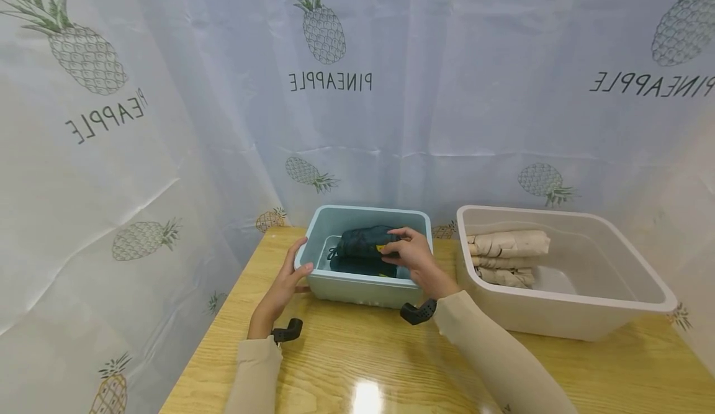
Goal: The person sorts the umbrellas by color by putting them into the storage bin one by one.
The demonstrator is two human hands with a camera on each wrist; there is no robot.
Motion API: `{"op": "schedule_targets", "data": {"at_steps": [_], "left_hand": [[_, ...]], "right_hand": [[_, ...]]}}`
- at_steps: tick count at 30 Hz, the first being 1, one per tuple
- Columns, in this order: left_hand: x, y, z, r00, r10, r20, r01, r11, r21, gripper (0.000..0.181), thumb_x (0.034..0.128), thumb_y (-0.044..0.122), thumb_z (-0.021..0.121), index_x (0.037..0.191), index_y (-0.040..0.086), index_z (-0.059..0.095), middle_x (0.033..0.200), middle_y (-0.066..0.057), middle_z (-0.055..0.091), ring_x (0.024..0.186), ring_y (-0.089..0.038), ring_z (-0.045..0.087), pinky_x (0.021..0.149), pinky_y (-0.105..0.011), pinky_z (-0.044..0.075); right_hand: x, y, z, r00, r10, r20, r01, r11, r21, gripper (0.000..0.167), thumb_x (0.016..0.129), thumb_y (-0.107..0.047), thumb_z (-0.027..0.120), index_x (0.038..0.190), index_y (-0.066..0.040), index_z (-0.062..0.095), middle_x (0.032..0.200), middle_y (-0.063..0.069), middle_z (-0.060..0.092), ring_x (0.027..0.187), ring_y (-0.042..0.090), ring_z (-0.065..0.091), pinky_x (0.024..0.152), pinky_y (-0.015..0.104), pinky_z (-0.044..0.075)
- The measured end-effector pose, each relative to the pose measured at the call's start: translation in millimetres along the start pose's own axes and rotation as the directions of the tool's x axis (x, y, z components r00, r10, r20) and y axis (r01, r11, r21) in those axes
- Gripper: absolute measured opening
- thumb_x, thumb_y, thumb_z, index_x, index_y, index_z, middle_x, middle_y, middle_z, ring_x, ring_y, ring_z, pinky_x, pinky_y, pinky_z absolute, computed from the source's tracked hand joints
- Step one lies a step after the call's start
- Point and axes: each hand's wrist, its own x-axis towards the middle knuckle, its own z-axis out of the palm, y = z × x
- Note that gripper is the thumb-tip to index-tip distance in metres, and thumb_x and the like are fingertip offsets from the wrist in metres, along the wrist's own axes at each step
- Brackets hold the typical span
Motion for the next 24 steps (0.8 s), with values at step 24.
{"op": "schedule_targets", "data": {"at_steps": [24], "left_hand": [[-6.2, 3.7, 5.1, 1.000, 0.008, -0.018, -0.008, 1.000, 0.013, 0.065, 0.1056, 0.035, 0.049, 0.160, 0.042, 0.015, 0.170, -0.011, 0.005, 0.148, -0.050, 0.028, 0.098, -0.069, 0.049]], "right_hand": [[-3.6, 1.5, -0.2, 0.998, 0.046, 0.040, -0.042, 0.994, -0.104, 0.055, 0.093, 0.005, 0.064, 0.145, -0.003, 0.049, 0.135, 0.022, 0.049, 0.106, 0.035, 0.066, 0.100, 0.050, 0.055]]}}
